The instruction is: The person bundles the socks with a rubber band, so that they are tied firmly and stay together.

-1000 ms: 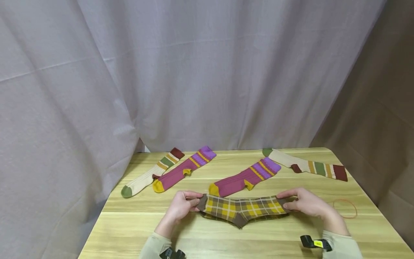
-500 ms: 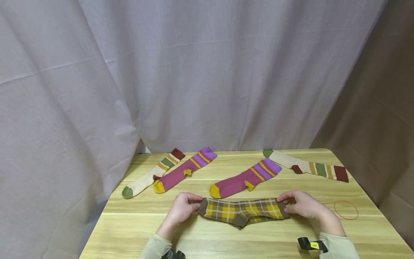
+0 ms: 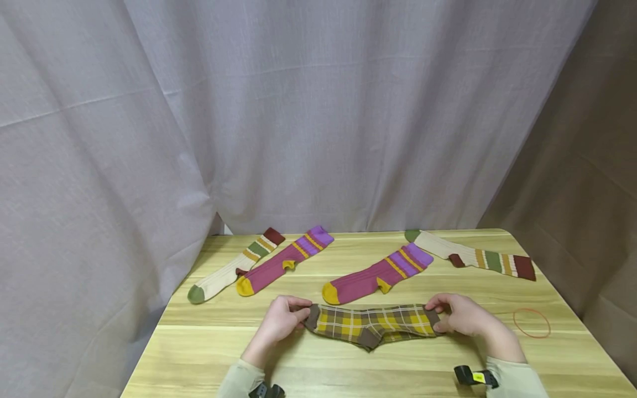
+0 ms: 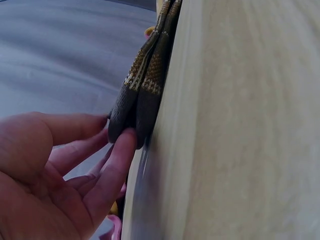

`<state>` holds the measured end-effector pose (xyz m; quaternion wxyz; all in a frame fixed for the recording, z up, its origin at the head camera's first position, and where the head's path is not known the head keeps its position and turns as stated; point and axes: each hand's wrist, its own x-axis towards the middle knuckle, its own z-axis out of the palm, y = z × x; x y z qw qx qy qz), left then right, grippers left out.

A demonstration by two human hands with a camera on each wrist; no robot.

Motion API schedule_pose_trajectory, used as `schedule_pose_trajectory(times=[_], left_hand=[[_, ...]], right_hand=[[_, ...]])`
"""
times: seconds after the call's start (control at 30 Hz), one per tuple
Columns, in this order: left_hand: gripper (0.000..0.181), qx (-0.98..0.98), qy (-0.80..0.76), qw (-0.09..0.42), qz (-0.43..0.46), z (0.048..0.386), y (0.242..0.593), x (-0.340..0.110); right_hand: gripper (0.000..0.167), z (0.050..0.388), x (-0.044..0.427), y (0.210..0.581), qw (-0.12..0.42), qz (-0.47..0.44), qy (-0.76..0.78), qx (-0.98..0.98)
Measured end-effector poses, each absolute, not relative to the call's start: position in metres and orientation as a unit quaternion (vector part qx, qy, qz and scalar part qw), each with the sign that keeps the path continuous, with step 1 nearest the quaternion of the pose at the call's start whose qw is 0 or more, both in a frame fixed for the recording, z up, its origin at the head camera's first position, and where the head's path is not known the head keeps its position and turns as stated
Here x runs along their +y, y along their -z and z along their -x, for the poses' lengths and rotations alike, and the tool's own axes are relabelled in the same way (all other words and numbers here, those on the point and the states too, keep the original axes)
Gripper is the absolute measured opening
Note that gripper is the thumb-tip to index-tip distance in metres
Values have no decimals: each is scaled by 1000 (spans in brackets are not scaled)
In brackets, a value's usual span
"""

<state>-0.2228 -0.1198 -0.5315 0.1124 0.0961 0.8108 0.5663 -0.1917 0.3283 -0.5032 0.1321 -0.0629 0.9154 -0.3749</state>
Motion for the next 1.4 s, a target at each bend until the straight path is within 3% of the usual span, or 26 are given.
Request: schedule_pose_trajectory(times=[0.27,0.7,1.4], left_hand=[[32,804,-575,115,-102,226,532,-121],[31,816,-554,118,-117,225,532,-124],[36,814,-551,138,-127,226,534,-128]], right_hand=[[42,194,325,502,125,62,377,916],[38,193,320,502,106,81,359,924],[31,188,338,500,119,110,361,918]])
